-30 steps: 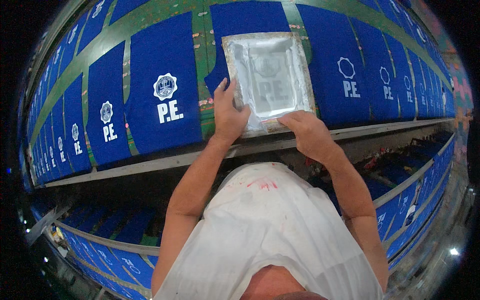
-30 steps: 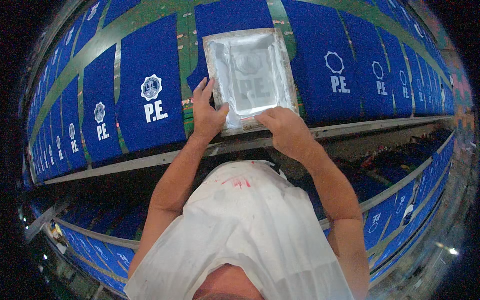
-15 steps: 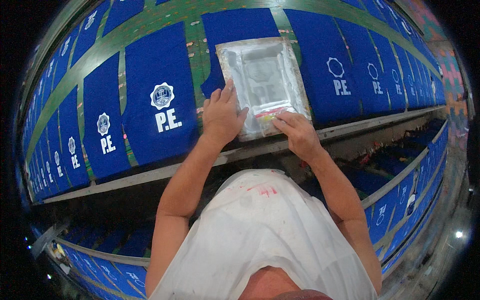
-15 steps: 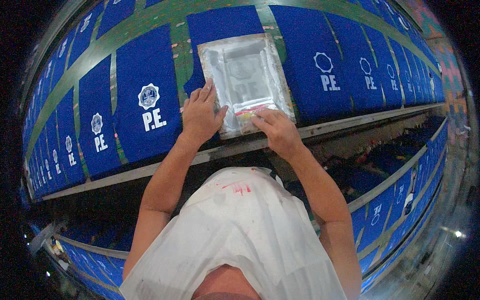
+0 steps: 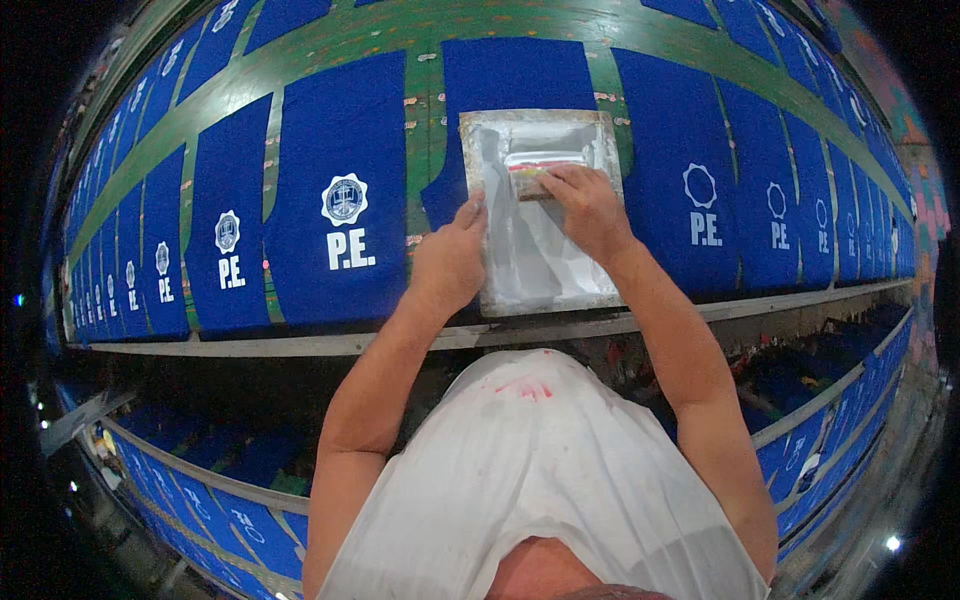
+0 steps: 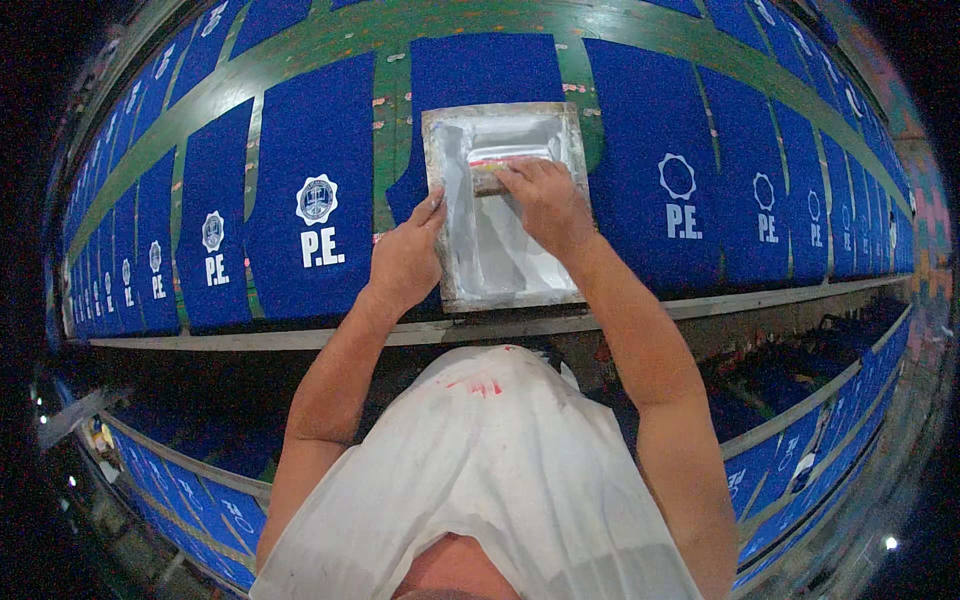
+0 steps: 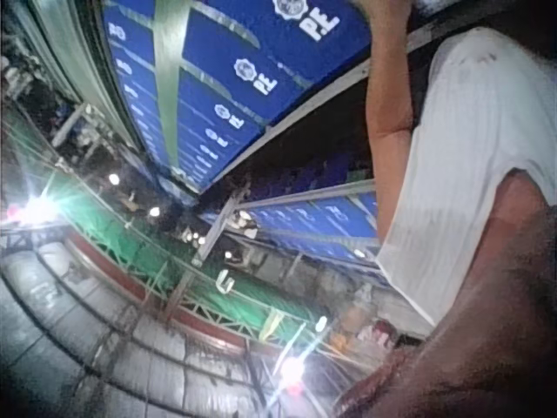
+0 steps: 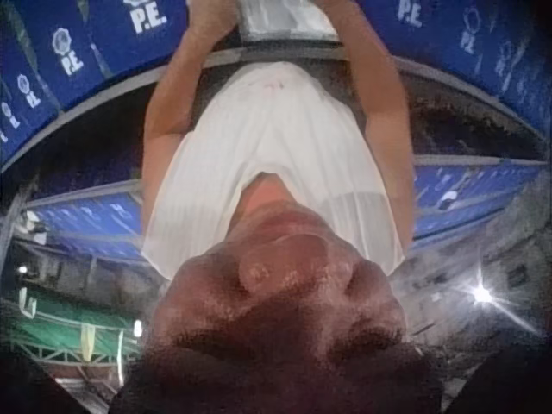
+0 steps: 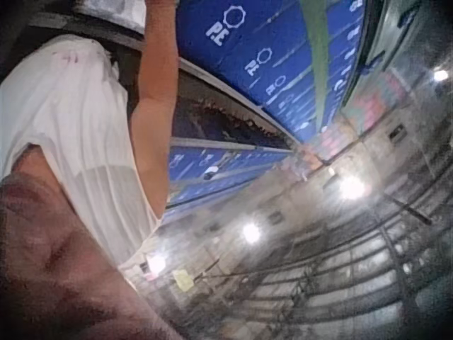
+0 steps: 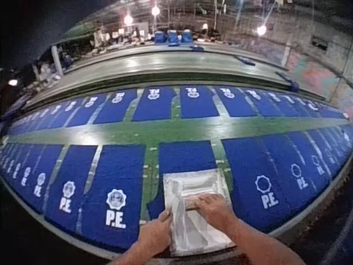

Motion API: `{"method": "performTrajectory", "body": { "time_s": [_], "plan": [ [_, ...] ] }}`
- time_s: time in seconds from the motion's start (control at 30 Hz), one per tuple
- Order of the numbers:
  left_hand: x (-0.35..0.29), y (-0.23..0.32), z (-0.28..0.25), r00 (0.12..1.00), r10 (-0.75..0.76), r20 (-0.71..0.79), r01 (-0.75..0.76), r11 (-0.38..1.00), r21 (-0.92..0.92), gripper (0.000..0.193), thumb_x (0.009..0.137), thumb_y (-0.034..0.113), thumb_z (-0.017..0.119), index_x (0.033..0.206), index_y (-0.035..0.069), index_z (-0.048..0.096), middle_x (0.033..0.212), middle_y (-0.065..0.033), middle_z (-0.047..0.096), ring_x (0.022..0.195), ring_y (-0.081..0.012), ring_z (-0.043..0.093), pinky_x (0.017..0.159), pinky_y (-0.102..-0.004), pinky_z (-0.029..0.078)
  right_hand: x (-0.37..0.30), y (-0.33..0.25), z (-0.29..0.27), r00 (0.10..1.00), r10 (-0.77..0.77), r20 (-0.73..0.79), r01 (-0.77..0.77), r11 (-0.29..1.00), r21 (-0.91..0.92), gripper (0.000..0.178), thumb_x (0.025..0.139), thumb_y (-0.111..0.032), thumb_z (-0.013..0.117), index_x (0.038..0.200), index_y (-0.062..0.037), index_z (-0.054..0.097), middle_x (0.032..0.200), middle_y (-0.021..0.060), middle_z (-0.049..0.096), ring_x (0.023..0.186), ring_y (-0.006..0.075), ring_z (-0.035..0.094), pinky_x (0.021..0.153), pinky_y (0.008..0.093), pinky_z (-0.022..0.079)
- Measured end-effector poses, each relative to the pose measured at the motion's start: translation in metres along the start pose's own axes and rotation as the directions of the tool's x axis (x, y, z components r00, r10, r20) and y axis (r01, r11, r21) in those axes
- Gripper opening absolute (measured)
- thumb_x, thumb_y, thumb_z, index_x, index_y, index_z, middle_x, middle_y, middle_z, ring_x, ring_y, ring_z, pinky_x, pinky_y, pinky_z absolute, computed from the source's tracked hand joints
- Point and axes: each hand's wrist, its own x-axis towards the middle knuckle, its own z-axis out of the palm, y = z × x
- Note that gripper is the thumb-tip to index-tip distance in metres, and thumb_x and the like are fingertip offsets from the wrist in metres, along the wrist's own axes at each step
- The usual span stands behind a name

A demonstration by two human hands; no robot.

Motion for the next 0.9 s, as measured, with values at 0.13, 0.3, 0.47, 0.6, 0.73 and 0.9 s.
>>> {"method": "performTrajectory", "body": {
  "time_s": [0.13, 0.3, 0.47, 0.6, 0.73, 0.9],
  "plan": [
    [0.002, 0.002, 0.002, 1.0, -0.011, -0.002, 0.011, 0.999, 0.03, 0.054, 0.091, -0.001, 0.065, 0.145, -0.002, 0.07, 0.172, -0.0138, 0.057, 0.103, -0.04, 0.081, 0.093, -0.0533, 0.065, 0.029, 0.022, 0.001, 0.999, -0.042, 0.002, 0.042, 0.999, -0.003, 0.049, 0.091, 0.004, 0.071, 0.138, -0.0066, 0.077, 0.133, 0.017, 0.08, 0.125, 0.0393, 0.074, 0.111, 0.0528, 0.055],
    [0.001, 0.003, 0.001, 0.999, -0.051, 0.003, 0.051, 0.999, 0.008, 0.054, 0.091, 0.0, 0.065, 0.144, -0.002, 0.071, 0.171, -0.0128, 0.059, 0.105, -0.0393, 0.081, 0.093, -0.0527, 0.065, 0.055, 0.025, -0.019, 0.998, -0.018, 0.064, 0.015, 0.999, 0.052, 0.047, 0.094, 0.003, 0.065, 0.138, -0.0042, 0.077, 0.133, 0.0217, 0.081, 0.125, 0.043, 0.075, 0.113, 0.052, 0.057],
    [0.002, 0.0, 0.003, 0.999, -0.021, -0.03, 0.02, 0.999, -0.028, 0.054, 0.092, 0.0, 0.064, 0.146, -0.001, 0.07, 0.17, -0.0119, 0.059, 0.106, -0.0393, 0.081, 0.094, -0.0531, 0.065, 0.066, 0.029, -0.011, 1.0, -0.008, -0.01, 0.009, 0.996, 0.084, 0.048, 0.094, 0.001, 0.061, 0.14, -0.0031, 0.076, 0.135, 0.0233, 0.08, 0.126, 0.0454, 0.074, 0.113, 0.0533, 0.057],
    [0.003, 0.007, -0.007, 0.994, -0.09, 0.069, 0.089, 0.996, 0.02, 0.062, 0.089, -0.002, 0.065, 0.151, 0.002, 0.069, 0.173, -0.009, 0.058, 0.121, -0.0371, 0.078, 0.101, -0.0513, 0.064, 0.077, 0.028, -0.001, 0.998, -0.066, 0.01, 0.064, 0.989, 0.135, 0.054, 0.089, 0.004, 0.061, 0.14, -0.0031, 0.076, 0.135, 0.0243, 0.08, 0.126, 0.0468, 0.074, 0.111, 0.0551, 0.057],
    [0.005, 0.01, -0.01, 0.987, -0.121, 0.102, 0.119, 0.993, 0.02, 0.068, 0.086, -0.002, 0.066, 0.155, 0.003, 0.067, 0.174, -0.0075, 0.056, 0.129, -0.0364, 0.076, 0.106, -0.0501, 0.064, 0.083, 0.033, 0.002, 0.991, -0.108, 0.077, 0.095, 0.982, 0.162, 0.056, 0.085, 0.007, 0.062, 0.138, -0.0034, 0.076, 0.133, 0.0241, 0.08, 0.126, 0.0466, 0.074, 0.111, 0.0557, 0.057],
    [0.001, 0.002, -0.001, 0.998, -0.049, 0.047, 0.046, 0.996, 0.075, 0.058, 0.094, 0.001, 0.066, 0.151, 0.003, 0.067, 0.174, -0.0106, 0.056, 0.107, -0.0389, 0.081, 0.094, -0.0556, 0.065, 0.095, 0.05, -0.022, 0.919, -0.251, 0.305, 0.177, 0.952, 0.252, 0.052, 0.084, 0.009, 0.064, 0.13, -0.0049, 0.08, 0.13, 0.0207, 0.082, 0.126, 0.0444, 0.073, 0.109, 0.0523, 0.058]
  ]
}}
